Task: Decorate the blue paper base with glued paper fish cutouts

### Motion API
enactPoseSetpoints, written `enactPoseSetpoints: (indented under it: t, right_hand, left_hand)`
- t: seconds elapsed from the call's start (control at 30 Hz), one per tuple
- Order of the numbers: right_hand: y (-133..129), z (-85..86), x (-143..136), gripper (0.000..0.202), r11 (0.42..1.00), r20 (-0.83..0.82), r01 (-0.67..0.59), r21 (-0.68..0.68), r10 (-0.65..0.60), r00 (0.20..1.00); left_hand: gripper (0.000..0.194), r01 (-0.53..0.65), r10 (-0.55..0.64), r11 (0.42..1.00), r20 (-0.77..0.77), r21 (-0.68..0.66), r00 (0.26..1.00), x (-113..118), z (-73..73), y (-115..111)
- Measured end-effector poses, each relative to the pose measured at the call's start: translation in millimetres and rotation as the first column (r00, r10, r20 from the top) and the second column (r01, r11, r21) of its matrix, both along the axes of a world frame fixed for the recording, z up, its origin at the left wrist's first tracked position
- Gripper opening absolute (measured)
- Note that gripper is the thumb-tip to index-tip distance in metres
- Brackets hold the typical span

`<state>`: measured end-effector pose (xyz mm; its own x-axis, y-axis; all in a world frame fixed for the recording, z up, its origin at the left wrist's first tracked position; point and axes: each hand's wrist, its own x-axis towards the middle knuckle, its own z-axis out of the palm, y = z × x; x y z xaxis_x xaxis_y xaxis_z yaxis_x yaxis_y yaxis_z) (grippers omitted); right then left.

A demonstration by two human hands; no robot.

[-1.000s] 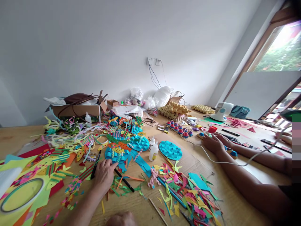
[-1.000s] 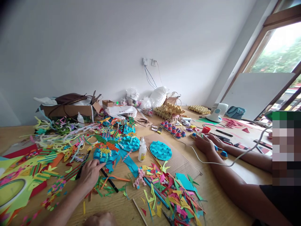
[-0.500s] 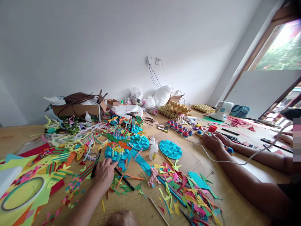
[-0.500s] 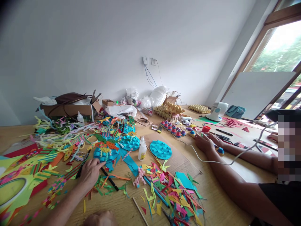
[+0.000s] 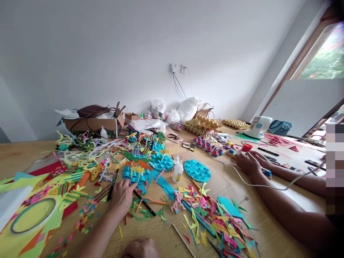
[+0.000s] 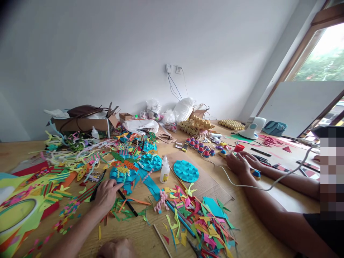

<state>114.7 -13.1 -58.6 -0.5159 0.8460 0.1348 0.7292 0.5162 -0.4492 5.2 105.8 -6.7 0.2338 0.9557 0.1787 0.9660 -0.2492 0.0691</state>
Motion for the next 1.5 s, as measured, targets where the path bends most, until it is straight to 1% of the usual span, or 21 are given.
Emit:
enactPoseSetpoints:
  t: [0.1, 0.17, 0.33, 0.47, 0.7, 0.83, 0.93, 1.1, 1.37, 1.5]
  right_hand:
    - [-1.4, 12.5, 4.7, 0.011, 0.999, -0.031, -0.037, -0.029, 0.036, 0.999]
    - [-2.6, 19.1, 6.5, 0.012, 0.998, -0.034, -0.032, -0.048, 0.030, 0.999]
    - [-5.1, 32.5, 7.4, 0.012, 0.993, -0.016, -0.014, -0.116, 0.012, 1.000]
    - [-4.9, 41.0, 8.4, 0.014, 0.986, -0.015, -0.041, -0.160, 0.039, 0.999]
    - [-4.2, 41.5, 7.6, 0.018, 0.985, -0.020, -0.044, -0.167, 0.041, 0.999]
    - [-5.5, 45.4, 8.5, 0.015, 0.989, -0.008, -0.073, -0.127, 0.072, 0.997]
    - [-8.1, 50.1, 10.8, 0.015, 0.990, -0.030, -0.104, -0.092, 0.101, 0.994]
    - [-11.1, 54.9, 13.1, 0.014, 0.991, -0.047, -0.109, -0.074, 0.105, 0.993]
    - [-11.1, 51.8, 11.9, 0.012, 0.994, -0.009, -0.084, -0.070, 0.084, 0.996]
    - [-12.0, 55.5, 11.5, 0.012, 0.996, 0.012, -0.054, -0.072, 0.055, 0.998]
  left_hand:
    - [0.042, 0.001, -0.001, 1.000, 0.001, 0.009, 1.000, 0.0, -0.8, 0.1]
    - [0.042, 0.004, -0.004, 1.000, 0.001, 0.018, 1.000, -0.1, -1.1, -0.2]
    - [0.041, 0.002, -0.002, 1.000, 0.003, 0.020, 1.000, -0.3, -0.4, -1.5]
    - [0.039, 0.012, -0.012, 1.000, 0.012, 0.026, 1.000, -0.4, 0.7, -1.9]
    - [0.040, 0.020, -0.021, 0.999, 0.011, 0.048, 1.000, -1.0, -0.3, -3.2]
    - [0.038, 0.017, -0.017, 0.998, -0.004, 0.068, 1.000, -0.7, -1.1, -2.5]
    - [0.037, 0.025, -0.023, 0.997, -0.019, 0.072, 1.000, -0.5, -0.1, -2.0]
    - [0.038, 0.042, -0.041, 0.997, -0.021, 0.060, 0.999, -0.9, 2.0, -3.1]
    - [0.037, 0.038, -0.035, 0.996, -0.035, 0.080, 0.999, -1.5, -3.4, -0.6]
    - [0.036, 0.033, -0.029, 0.995, -0.045, 0.089, 0.999, -1.7, -3.3, -0.5]
